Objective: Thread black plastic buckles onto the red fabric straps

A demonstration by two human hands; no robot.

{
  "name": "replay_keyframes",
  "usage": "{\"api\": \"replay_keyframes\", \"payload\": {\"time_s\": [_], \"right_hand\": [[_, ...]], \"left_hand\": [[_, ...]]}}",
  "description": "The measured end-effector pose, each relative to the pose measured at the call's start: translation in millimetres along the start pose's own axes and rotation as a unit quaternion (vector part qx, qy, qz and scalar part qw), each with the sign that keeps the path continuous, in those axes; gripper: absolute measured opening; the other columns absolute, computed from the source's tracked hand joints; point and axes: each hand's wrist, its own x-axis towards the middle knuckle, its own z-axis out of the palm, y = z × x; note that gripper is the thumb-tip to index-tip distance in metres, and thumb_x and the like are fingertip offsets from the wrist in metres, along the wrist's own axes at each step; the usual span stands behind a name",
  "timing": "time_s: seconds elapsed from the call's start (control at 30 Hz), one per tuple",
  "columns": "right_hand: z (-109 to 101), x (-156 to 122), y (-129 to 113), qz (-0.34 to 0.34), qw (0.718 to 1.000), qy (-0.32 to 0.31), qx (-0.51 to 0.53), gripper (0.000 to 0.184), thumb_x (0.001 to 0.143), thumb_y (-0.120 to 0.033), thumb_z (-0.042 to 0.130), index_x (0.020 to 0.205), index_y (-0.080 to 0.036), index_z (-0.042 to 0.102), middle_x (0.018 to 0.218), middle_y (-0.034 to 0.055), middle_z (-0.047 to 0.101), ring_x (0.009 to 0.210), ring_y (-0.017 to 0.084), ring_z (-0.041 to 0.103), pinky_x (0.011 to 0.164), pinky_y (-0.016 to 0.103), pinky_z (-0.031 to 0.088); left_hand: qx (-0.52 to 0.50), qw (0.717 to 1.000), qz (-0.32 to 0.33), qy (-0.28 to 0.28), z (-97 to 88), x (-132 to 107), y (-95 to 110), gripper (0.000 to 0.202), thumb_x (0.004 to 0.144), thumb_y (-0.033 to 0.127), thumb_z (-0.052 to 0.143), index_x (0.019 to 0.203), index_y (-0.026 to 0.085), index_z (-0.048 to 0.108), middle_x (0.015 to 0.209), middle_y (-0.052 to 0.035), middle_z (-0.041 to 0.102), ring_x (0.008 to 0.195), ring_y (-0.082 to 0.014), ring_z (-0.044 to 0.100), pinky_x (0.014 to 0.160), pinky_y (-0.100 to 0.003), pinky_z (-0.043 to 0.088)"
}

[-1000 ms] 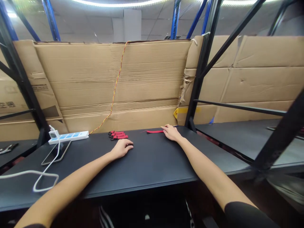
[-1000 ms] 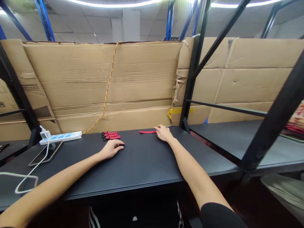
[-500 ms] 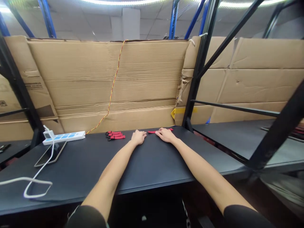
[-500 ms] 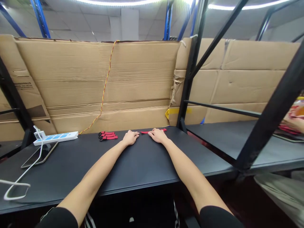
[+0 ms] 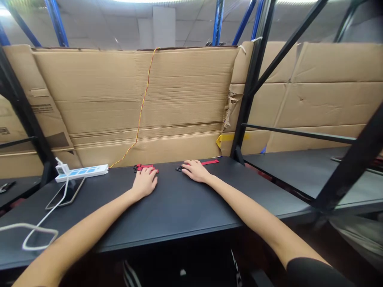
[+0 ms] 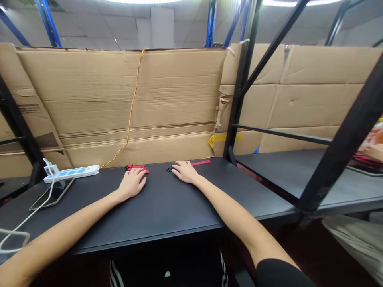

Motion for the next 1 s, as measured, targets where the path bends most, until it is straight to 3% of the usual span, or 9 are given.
{"api": "replay_keyframes", "payload": {"time_s": [0.13, 0.27, 0.47, 0.57, 0.67, 0.77, 0.87, 1.0], "right_hand": [[0.4, 4.3, -20.3, -0.033, 0.999, -0.02, 0.02, 0.047, 0.098, -0.045, 0.028, 0.125, -0.021, 0.059, 0.128, 0.0112, 0.058, 0.116, 0.023, 0.052, 0.101, 0.04, 0.03], [-0.2, 3.2, -20.9, -0.013, 0.999, -0.03, 0.033, 0.047, 0.098, -0.043, 0.028, 0.125, -0.019, 0.058, 0.124, 0.0127, 0.061, 0.114, 0.023, 0.055, 0.097, 0.039, 0.034], [-1.2, 1.4, -20.0, -0.002, 1.0, 0.006, 0.028, 0.043, 0.098, -0.042, 0.032, 0.122, -0.019, 0.059, 0.122, 0.013, 0.062, 0.114, 0.024, 0.055, 0.103, 0.046, 0.028], [-5.1, -1.2, -32.6, -0.044, 0.996, 0.064, 0.034, 0.04, 0.097, -0.039, 0.036, 0.123, -0.018, 0.058, 0.124, 0.0131, 0.06, 0.115, 0.024, 0.053, 0.106, 0.048, 0.024], [-13.1, -4.7, -57.3, -0.116, 0.987, 0.093, 0.067, 0.039, 0.096, -0.039, 0.04, 0.124, -0.018, 0.056, 0.123, 0.0123, 0.06, 0.113, 0.023, 0.054, 0.107, 0.047, 0.024], [-22.2, -7.2, -84.7, -0.188, 0.972, 0.094, 0.107, 0.041, 0.093, -0.045, 0.046, 0.123, -0.019, 0.055, 0.121, 0.0119, 0.062, 0.111, 0.022, 0.055, 0.107, 0.048, 0.025], [-27.1, -8.3, -101.1, -0.221, 0.963, 0.087, 0.131, 0.042, 0.09, -0.047, 0.05, 0.119, -0.018, 0.055, 0.117, 0.0116, 0.064, 0.108, 0.022, 0.056, 0.107, 0.047, 0.026], [-25.1, -8.6, -102.5, -0.215, 0.964, 0.087, 0.129, 0.041, 0.09, -0.046, 0.051, 0.119, -0.017, 0.055, 0.112, 0.0123, 0.065, 0.103, 0.022, 0.059, 0.104, 0.049, 0.029]], "left_hand": [[0.041, 0.993, -0.094, -0.056, -6.1, -10.5, -33.6, 0.042, 0.091, 0.042, 0.037, 0.124, 0.021, 0.053, 0.138, -0.0128, 0.046, 0.123, -0.0337, 0.04, 0.093, -0.052, 0.037], [0.024, 0.991, -0.094, -0.092, -9.4, -7.9, -42.4, 0.039, 0.092, 0.035, 0.036, 0.124, 0.021, 0.052, 0.137, -0.014, 0.048, 0.12, -0.0333, 0.044, 0.092, -0.053, 0.038], [-0.026, 0.99, -0.058, -0.124, -22.5, -1.5, -48.7, 0.019, 0.085, 0.02, 0.047, 0.095, 0.018, 0.064, 0.102, -0.0108, 0.066, 0.096, -0.0256, 0.06, 0.08, -0.035, 0.045], [-0.154, 0.981, 0.001, -0.116, -28.9, -0.1, -43.2, 0.02, 0.08, 0.023, 0.055, 0.097, 0.018, 0.064, 0.086, -0.006, 0.066, 0.079, -0.0193, 0.061, 0.071, -0.028, 0.045], [-0.311, 0.941, 0.026, -0.132, -30.7, -1.0, -27.4, 0.033, 0.073, 0.022, 0.059, 0.105, 0.016, 0.061, 0.069, 0.0007, 0.059, 0.06, -0.0133, 0.054, 0.059, -0.023, 0.043], [-0.426, 0.893, 0.028, -0.145, -30.5, -3.1, -9.6, 0.037, 0.066, 0.017, 0.059, 0.104, 0.014, 0.058, 0.065, 0.0038, 0.054, 0.055, -0.0099, 0.048, 0.053, -0.021, 0.038], [-0.472, 0.87, 0.044, -0.134, -32.8, -5.0, 2.5, 0.031, 0.063, 0.012, 0.058, 0.094, 0.014, 0.058, 0.066, 0.0041, 0.052, 0.057, -0.0088, 0.045, 0.053, -0.02, 0.037], [-0.462, 0.879, 0.032, -0.112, -38.8, -7.0, 9.4, 0.017, 0.075, 0.02, 0.056, 0.091, 0.015, 0.059, 0.071, 0.0013, 0.058, 0.062, -0.0111, 0.051, 0.059, -0.022, 0.042]]}}
